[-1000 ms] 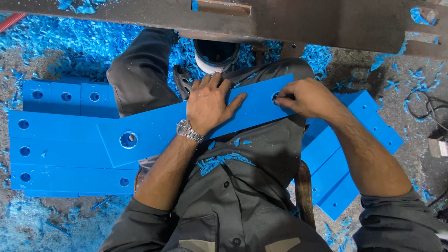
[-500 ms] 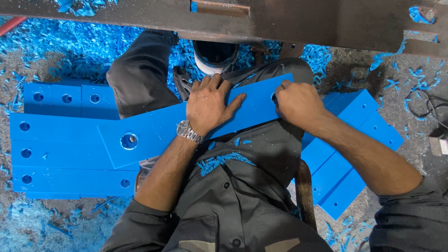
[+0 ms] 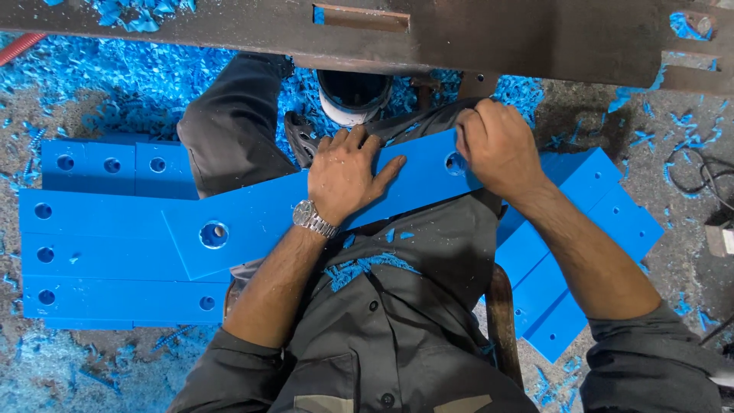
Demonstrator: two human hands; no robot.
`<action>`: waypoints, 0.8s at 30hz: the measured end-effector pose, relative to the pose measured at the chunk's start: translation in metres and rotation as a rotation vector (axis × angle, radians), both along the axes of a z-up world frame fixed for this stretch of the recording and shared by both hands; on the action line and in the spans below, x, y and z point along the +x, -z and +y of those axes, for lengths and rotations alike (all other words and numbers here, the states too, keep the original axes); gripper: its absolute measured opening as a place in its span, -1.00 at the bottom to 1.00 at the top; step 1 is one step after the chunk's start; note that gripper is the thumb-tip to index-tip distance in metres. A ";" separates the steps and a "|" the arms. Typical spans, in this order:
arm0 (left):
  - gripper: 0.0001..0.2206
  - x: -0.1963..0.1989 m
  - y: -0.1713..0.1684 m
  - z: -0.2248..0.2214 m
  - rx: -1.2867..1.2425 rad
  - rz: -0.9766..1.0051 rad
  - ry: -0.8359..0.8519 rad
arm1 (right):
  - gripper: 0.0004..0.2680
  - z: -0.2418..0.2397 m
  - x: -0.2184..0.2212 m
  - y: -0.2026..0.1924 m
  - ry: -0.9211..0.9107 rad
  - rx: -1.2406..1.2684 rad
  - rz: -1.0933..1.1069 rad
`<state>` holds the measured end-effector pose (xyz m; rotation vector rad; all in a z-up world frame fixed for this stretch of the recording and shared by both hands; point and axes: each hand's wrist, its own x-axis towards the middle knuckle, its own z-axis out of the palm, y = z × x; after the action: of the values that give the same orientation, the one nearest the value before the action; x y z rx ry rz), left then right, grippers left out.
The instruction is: Drilling holes into rectangular blue plastic components using a vertical drilling machine.
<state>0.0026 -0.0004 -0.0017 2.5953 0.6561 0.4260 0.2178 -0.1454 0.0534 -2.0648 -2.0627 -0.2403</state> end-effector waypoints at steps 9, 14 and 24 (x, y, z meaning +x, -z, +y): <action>-0.49 -0.002 -0.005 0.001 -0.013 0.003 -0.004 | -0.86 -0.028 0.011 -0.019 -0.104 -0.860 0.798; -0.49 0.000 0.000 -0.002 0.015 -0.024 0.011 | -0.86 -0.113 0.165 0.003 0.374 -0.495 0.296; -0.44 -0.023 -0.011 -0.015 -0.003 -0.157 0.027 | -0.88 -0.138 0.117 -0.018 0.467 -0.196 -0.150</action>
<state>-0.0206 -0.0151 0.0094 2.5328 0.5662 0.6122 0.3344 -0.2832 0.0709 -2.7095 -1.7053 -0.2814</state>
